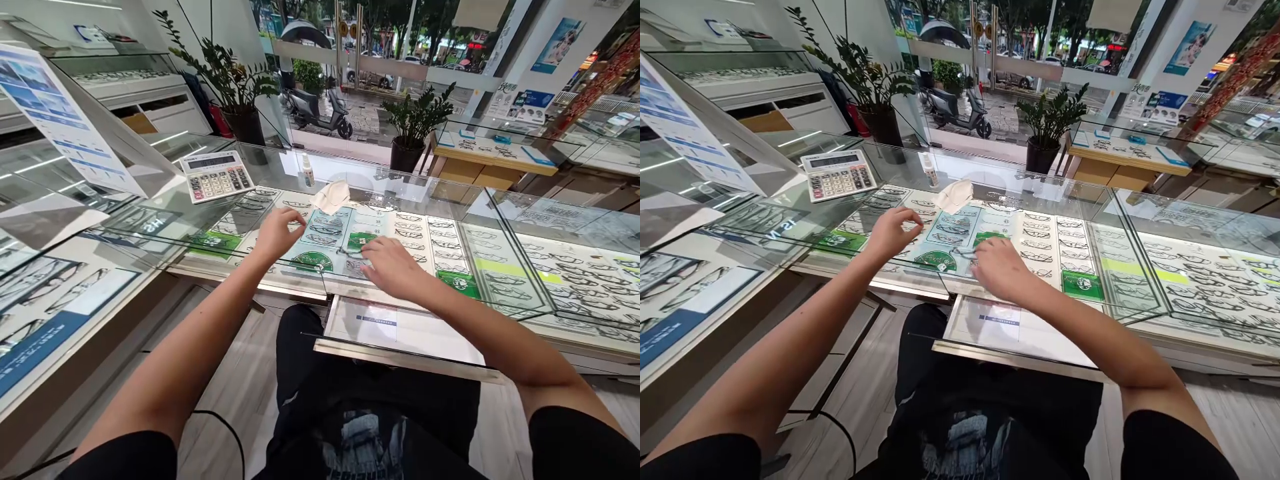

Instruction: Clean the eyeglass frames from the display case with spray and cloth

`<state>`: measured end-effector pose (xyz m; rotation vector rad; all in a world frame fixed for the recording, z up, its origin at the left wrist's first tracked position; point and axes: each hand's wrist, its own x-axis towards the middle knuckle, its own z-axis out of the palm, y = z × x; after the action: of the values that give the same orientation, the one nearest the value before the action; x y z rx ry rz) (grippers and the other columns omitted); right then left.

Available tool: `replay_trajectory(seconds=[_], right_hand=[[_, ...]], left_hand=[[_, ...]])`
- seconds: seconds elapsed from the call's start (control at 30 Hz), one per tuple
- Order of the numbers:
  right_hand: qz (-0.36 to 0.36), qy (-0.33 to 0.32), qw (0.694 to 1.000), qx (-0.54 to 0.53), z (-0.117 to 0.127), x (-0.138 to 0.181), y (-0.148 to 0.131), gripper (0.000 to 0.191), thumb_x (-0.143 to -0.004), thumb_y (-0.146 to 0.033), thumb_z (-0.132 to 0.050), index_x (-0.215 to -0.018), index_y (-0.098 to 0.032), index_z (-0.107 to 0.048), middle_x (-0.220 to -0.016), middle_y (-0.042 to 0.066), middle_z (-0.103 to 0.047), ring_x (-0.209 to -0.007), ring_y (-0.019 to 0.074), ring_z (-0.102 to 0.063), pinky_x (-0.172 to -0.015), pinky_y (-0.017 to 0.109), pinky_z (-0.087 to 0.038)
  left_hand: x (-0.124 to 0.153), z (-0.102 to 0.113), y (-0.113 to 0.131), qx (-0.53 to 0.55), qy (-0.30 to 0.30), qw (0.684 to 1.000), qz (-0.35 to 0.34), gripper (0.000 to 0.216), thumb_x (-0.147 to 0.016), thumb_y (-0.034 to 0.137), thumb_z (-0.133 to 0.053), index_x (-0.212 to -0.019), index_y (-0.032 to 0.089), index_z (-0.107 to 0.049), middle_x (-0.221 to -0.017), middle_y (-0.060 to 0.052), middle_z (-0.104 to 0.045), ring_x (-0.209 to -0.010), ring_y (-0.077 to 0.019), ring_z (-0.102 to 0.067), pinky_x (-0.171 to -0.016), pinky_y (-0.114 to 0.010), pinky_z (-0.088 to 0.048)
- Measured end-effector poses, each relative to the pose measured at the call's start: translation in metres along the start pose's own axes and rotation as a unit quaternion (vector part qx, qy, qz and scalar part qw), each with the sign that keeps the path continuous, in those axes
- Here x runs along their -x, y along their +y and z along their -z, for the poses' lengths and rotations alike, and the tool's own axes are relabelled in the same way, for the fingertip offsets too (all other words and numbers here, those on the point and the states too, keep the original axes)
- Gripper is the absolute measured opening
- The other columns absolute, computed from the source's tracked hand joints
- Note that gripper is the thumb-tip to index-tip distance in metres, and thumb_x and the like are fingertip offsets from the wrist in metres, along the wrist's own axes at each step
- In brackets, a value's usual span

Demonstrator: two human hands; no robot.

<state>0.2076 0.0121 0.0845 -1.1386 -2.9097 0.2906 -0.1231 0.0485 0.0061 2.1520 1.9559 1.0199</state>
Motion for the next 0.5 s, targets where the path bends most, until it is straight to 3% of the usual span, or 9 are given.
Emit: replay_trajectory(seconds=[0.1, 0.2, 0.3, 0.4, 0.5], right_hand=[[0.072, -0.090, 0.987, -0.110, 0.005, 0.035, -0.019, 0.042, -0.113, -0.041, -0.051, -0.132, -0.011, -0.073, -0.143, 0.019, -0.072, -0.134, 0.0341, -0.063, -0.117, 0.052, -0.049], [0.081, -0.137, 0.975, -0.158, -0.010, 0.060, -0.030, 0.042, -0.113, -0.042, -0.049, -0.130, -0.012, -0.074, -0.141, 0.020, -0.072, -0.134, 0.0339, -0.064, -0.115, 0.051, -0.051], [0.061, -0.141, 0.975, -0.164, -0.042, 0.066, -0.030, 0.042, -0.112, -0.042, -0.051, -0.131, -0.012, -0.074, -0.143, 0.021, -0.071, -0.137, 0.0350, -0.063, -0.117, 0.051, -0.052], [0.018, -0.135, 0.981, -0.140, -0.080, 0.052, -0.019, 0.049, -0.113, -0.043, -0.049, -0.140, -0.009, -0.070, -0.149, 0.021, -0.069, -0.142, 0.0355, -0.061, -0.123, 0.052, -0.049], [-0.036, -0.073, 0.994, -0.073, -0.118, 0.025, 0.006, 0.058, -0.112, -0.043, -0.049, -0.153, -0.004, -0.061, -0.161, 0.023, -0.061, -0.159, 0.0388, -0.046, -0.133, 0.054, -0.038]], left_hand=[[0.004, 0.005, -0.026, -0.021, 0.014, 0.999, 0.039, 0.011, -0.091, 0.031, -0.069, -0.087, 0.023, -0.074, -0.109, -0.010, -0.077, -0.109, -0.0326, -0.066, -0.095, -0.045, -0.051], [0.003, 0.005, -0.031, -0.027, 0.013, 0.999, 0.028, 0.010, -0.091, 0.031, -0.071, -0.088, 0.023, -0.077, -0.110, -0.009, -0.077, -0.110, -0.0322, -0.065, -0.098, -0.045, -0.050], [0.003, 0.003, -0.028, -0.046, -0.001, 0.999, 0.002, 0.011, -0.093, 0.030, -0.068, -0.089, 0.022, -0.075, -0.109, -0.010, -0.075, -0.110, -0.0323, -0.064, -0.098, -0.045, -0.050], [0.004, 0.004, -0.024, -0.068, -0.005, 0.997, -0.019, 0.014, -0.097, 0.029, -0.062, -0.092, 0.021, -0.073, -0.109, -0.011, -0.075, -0.109, -0.0319, -0.062, -0.094, -0.043, -0.049], [0.005, 0.006, -0.022, -0.081, -0.007, 0.997, -0.020, 0.017, -0.099, 0.027, -0.057, -0.093, 0.021, -0.072, -0.110, -0.011, -0.076, -0.108, -0.0320, -0.061, -0.093, -0.043, -0.048]])
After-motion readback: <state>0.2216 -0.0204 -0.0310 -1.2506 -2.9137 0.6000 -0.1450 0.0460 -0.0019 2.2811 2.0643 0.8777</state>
